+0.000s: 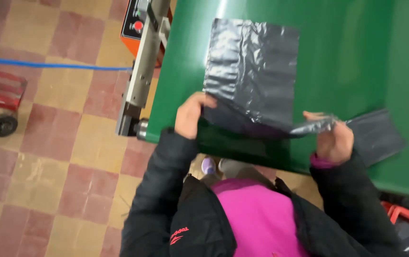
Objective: Folding black plastic sheets into uniform squares and placing them in a red plastic crate on a production line.
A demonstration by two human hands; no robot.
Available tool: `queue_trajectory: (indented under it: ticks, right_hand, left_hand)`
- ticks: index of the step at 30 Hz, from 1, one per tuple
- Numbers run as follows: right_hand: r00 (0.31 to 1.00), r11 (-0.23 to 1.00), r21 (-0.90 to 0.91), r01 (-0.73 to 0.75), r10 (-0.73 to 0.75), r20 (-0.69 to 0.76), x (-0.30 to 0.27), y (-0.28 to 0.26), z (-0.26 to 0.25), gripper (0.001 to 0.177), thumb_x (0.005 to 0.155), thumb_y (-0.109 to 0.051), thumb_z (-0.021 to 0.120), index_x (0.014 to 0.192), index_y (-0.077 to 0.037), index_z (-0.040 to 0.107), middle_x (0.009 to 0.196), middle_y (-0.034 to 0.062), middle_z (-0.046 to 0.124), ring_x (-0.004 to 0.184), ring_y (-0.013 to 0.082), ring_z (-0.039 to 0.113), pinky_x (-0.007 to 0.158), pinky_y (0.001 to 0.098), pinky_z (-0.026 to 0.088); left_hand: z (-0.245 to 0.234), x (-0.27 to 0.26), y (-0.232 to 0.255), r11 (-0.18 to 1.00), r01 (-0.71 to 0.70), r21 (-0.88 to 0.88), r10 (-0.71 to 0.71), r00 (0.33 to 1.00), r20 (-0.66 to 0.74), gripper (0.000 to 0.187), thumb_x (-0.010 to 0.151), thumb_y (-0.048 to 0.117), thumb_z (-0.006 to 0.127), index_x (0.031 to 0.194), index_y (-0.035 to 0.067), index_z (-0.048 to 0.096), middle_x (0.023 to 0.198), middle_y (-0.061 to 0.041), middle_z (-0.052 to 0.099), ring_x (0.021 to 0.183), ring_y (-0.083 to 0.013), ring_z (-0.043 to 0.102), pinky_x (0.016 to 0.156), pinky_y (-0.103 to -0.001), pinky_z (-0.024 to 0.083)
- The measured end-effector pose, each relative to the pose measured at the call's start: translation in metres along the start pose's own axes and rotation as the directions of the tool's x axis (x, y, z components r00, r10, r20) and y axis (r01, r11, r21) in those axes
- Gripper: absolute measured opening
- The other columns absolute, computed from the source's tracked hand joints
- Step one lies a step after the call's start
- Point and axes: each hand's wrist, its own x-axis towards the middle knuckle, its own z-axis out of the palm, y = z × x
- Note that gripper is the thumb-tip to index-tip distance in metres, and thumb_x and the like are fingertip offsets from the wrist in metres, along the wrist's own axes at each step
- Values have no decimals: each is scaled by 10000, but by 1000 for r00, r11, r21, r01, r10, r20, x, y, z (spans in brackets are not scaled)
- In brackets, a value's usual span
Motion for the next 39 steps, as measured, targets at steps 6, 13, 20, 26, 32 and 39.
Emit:
queue_trajectory:
  ticks: [6, 13, 20, 26, 32, 39]
  right_hand:
    - [998, 951, -307, -47, 29, -64, 187, 97, -46, 359, 1039, -178, 622, 1323, 41, 642, 1310, 105, 669, 1210, 174, 611, 1097, 303, 450]
    - [997, 607, -794, -38, 76, 9, 248, 164, -75, 340, 904, -201, 774, 1190, -27, 716, 1063, 130, 645, 963, 257, 628, 862, 355, 506]
    - [971, 322, -916, 239, -81, 225, 290, 143, -63, 412, 803, -273, 820, 1107, -39, 669, 1221, 140, 629, 1125, 376, 567, 978, 455, 465]
    - [919, 87, -966, 245, 296, 260, 329, 143, -55, 407, 762, -365, 840, 971, -66, 661, 990, 129, 663, 995, 363, 599, 864, 481, 472]
    - [913, 142, -963, 231, 312, 265, 325, 154, -48, 312, 847, -291, 753, 1024, -61, 638, 972, 139, 673, 924, 377, 631, 776, 484, 491]
    - [884, 102, -881, 462, -136, 448, 210, 25, 38, 133, 856, -97, 779, 922, -133, 669, 972, 57, 624, 963, 307, 555, 829, 432, 405]
  left_hand:
    - [-8, 157, -132, 817, -91, 570, 178, 979, -100, 325, 917, 140, 714, 1215, 37, 637, 1182, -141, 657, 1093, -341, 658, 962, -389, 523]
    - [-20, 195, -209, 588, -33, 808, 70, 997, -11, 454, 869, 160, 748, 1287, 81, 590, 1224, -154, 600, 1131, -396, 605, 978, -441, 509]
    - [-8, 190, -183, 551, 95, 829, -74, 995, -65, 542, 876, 190, 748, 1370, 69, 562, 1336, -152, 584, 1181, -378, 591, 981, -431, 505]
    - [15, 198, -152, 262, 70, 962, 0, 997, -72, 637, 840, 265, 775, 1390, 41, 544, 1345, -150, 584, 1102, -360, 590, 811, -445, 506]
    - [41, 178, -151, 526, 63, 848, -188, 981, 44, 637, 896, 450, 711, 1402, 94, 563, 1322, -93, 631, 1092, -273, 648, 850, -364, 553]
    - [-16, 136, -199, 462, 662, -589, -696, 683, 222, 1042, 910, 839, 199, 1509, 20, 434, 1488, -165, 588, 1346, -255, 597, 1123, -411, 385]
